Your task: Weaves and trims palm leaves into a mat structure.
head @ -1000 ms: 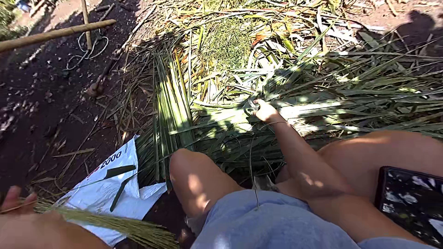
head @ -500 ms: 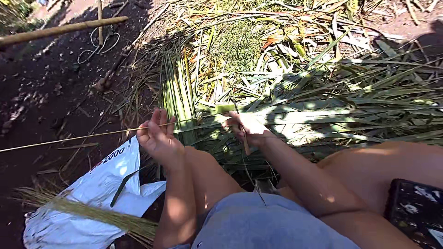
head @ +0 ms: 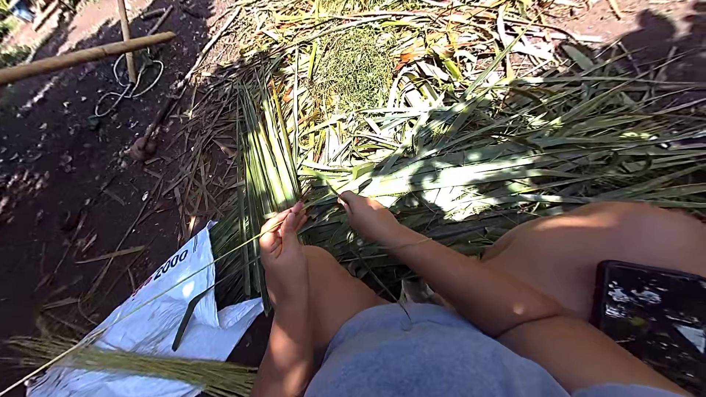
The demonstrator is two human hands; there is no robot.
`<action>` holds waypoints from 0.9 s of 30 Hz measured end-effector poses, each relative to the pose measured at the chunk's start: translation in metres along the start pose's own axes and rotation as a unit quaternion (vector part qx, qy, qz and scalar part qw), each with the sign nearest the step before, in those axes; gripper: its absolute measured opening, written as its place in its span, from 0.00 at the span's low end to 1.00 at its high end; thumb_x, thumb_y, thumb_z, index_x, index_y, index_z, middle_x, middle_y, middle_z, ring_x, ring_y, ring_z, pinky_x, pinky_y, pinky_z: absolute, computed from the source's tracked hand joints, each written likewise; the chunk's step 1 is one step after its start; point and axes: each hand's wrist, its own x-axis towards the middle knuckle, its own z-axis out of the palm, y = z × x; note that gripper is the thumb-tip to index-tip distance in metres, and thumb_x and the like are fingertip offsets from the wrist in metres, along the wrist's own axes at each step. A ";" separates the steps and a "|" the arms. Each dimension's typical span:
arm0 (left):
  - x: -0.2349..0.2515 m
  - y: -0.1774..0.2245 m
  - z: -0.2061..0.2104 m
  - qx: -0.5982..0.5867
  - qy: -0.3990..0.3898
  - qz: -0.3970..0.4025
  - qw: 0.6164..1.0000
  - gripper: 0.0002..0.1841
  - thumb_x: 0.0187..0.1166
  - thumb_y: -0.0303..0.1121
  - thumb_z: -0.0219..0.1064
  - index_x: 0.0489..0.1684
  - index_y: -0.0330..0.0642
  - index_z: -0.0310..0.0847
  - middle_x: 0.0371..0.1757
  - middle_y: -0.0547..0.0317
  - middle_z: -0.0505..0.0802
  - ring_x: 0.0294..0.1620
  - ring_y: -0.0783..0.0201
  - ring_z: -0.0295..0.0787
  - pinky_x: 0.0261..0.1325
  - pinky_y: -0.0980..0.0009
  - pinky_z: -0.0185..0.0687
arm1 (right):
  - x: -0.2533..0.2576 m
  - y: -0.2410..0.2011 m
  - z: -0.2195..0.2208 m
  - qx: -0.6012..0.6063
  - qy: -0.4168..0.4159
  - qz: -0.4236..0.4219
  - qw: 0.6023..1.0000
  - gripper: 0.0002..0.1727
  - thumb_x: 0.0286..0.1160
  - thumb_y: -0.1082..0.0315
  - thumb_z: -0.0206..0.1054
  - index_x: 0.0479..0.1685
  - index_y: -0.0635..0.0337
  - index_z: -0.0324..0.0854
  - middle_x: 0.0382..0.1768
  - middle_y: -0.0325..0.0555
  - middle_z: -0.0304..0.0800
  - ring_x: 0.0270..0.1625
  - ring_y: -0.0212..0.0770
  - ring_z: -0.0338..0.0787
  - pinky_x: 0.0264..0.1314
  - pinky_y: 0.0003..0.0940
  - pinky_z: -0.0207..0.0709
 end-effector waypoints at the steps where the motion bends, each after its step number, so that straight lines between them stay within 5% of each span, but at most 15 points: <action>1: 0.000 0.005 -0.003 -0.004 0.013 0.013 1.000 0.06 0.86 0.23 0.61 0.46 0.45 0.81 0.45 0.60 0.98 0.46 0.60 0.98 0.55 0.62 0.96 | 0.009 0.010 0.001 -0.001 0.016 0.019 1.000 0.19 0.95 0.62 0.47 0.71 0.59 0.75 0.53 0.64 0.90 0.59 0.66 0.90 0.61 0.66 0.79; 5: 0.008 0.026 -0.026 0.008 0.050 0.068 0.996 0.09 0.86 0.21 0.58 0.45 0.44 0.83 0.40 0.63 0.98 0.43 0.64 0.97 0.52 0.66 0.95 | 0.045 0.073 -0.001 -0.035 0.080 0.123 0.989 0.21 0.92 0.65 0.50 0.76 0.65 0.73 0.61 0.71 0.86 0.64 0.71 0.87 0.62 0.69 0.78; 8: 0.024 0.058 -0.043 0.048 0.131 0.104 0.985 0.10 0.88 0.18 0.51 0.44 0.43 0.76 0.38 0.65 0.97 0.43 0.64 0.98 0.50 0.67 0.96 | 0.054 0.118 -0.020 0.011 0.067 0.210 0.975 0.23 0.89 0.71 0.51 0.79 0.74 0.68 0.74 0.74 0.76 0.79 0.67 0.76 0.80 0.63 0.67; 10: 0.031 0.068 -0.047 0.057 0.148 0.109 0.981 0.10 0.88 0.18 0.50 0.44 0.43 0.75 0.39 0.64 0.97 0.43 0.64 0.98 0.51 0.67 0.96 | 0.061 0.133 -0.023 0.009 0.085 0.202 0.976 0.23 0.95 0.69 0.44 0.79 0.75 0.66 0.76 0.69 0.74 0.80 0.58 0.75 0.82 0.51 0.64; 11: 0.031 0.067 -0.047 0.058 0.147 0.110 0.981 0.10 0.88 0.19 0.51 0.44 0.43 0.76 0.40 0.64 0.97 0.43 0.64 0.98 0.51 0.67 0.96 | 0.060 0.124 -0.030 -0.011 0.076 0.172 0.982 0.24 0.96 0.69 0.41 0.79 0.77 0.66 0.76 0.72 0.75 0.81 0.61 0.75 0.83 0.53 0.64; 14: 0.024 0.055 -0.041 0.042 0.133 0.100 0.985 0.10 0.87 0.18 0.52 0.45 0.43 0.77 0.40 0.63 0.97 0.44 0.65 0.98 0.50 0.68 0.96 | 0.042 0.081 -0.035 0.151 0.159 0.028 0.975 0.23 0.95 0.60 0.49 0.70 0.72 0.75 0.57 0.71 0.85 0.61 0.64 0.87 0.67 0.61 0.75; 16: 0.019 0.048 -0.033 0.022 0.128 0.086 0.988 0.10 0.87 0.17 0.54 0.44 0.42 0.77 0.41 0.63 0.97 0.44 0.65 0.98 0.50 0.69 0.96 | 0.024 0.054 -0.022 0.227 0.182 -0.065 0.955 0.23 0.95 0.51 0.48 0.66 0.59 0.77 0.35 0.54 0.82 0.33 0.47 0.82 0.38 0.47 0.78; 17: 0.017 0.046 -0.029 0.010 0.125 0.080 0.989 0.10 0.86 0.18 0.55 0.44 0.43 0.78 0.41 0.62 0.98 0.45 0.64 0.98 0.50 0.69 0.96 | 0.011 0.038 -0.019 0.267 0.146 -0.091 0.948 0.23 0.95 0.48 0.45 0.67 0.53 0.77 0.27 0.44 0.77 0.25 0.39 0.75 0.27 0.38 0.72; 21: 0.007 0.037 -0.010 -0.027 0.121 0.046 0.991 0.11 0.87 0.19 0.53 0.44 0.44 0.79 0.42 0.62 0.98 0.43 0.65 0.98 0.48 0.69 0.96 | -0.023 -0.005 -0.023 0.461 -0.057 -0.174 0.868 0.26 0.94 0.54 0.44 0.79 0.57 0.71 0.29 0.31 0.78 0.26 0.23 0.75 0.32 0.16 0.71; 24: -0.001 0.033 -0.002 -0.046 0.116 0.002 0.992 0.11 0.88 0.19 0.51 0.43 0.44 0.78 0.41 0.62 0.98 0.42 0.65 0.98 0.48 0.69 0.96 | -0.028 -0.008 -0.019 0.562 -0.131 -0.185 0.795 0.20 0.91 0.65 0.51 0.75 0.60 0.73 0.27 0.33 0.82 0.29 0.25 0.83 0.39 0.19 0.80; 27: -0.005 0.029 0.000 -0.062 0.111 -0.034 0.991 0.12 0.89 0.19 0.50 0.42 0.44 0.77 0.40 0.60 0.98 0.41 0.63 0.99 0.47 0.68 0.96 | -0.024 -0.001 -0.019 0.636 -0.205 -0.149 0.729 0.16 0.91 0.66 0.51 0.70 0.52 0.74 0.18 0.29 0.71 0.18 0.23 0.75 0.25 0.17 0.75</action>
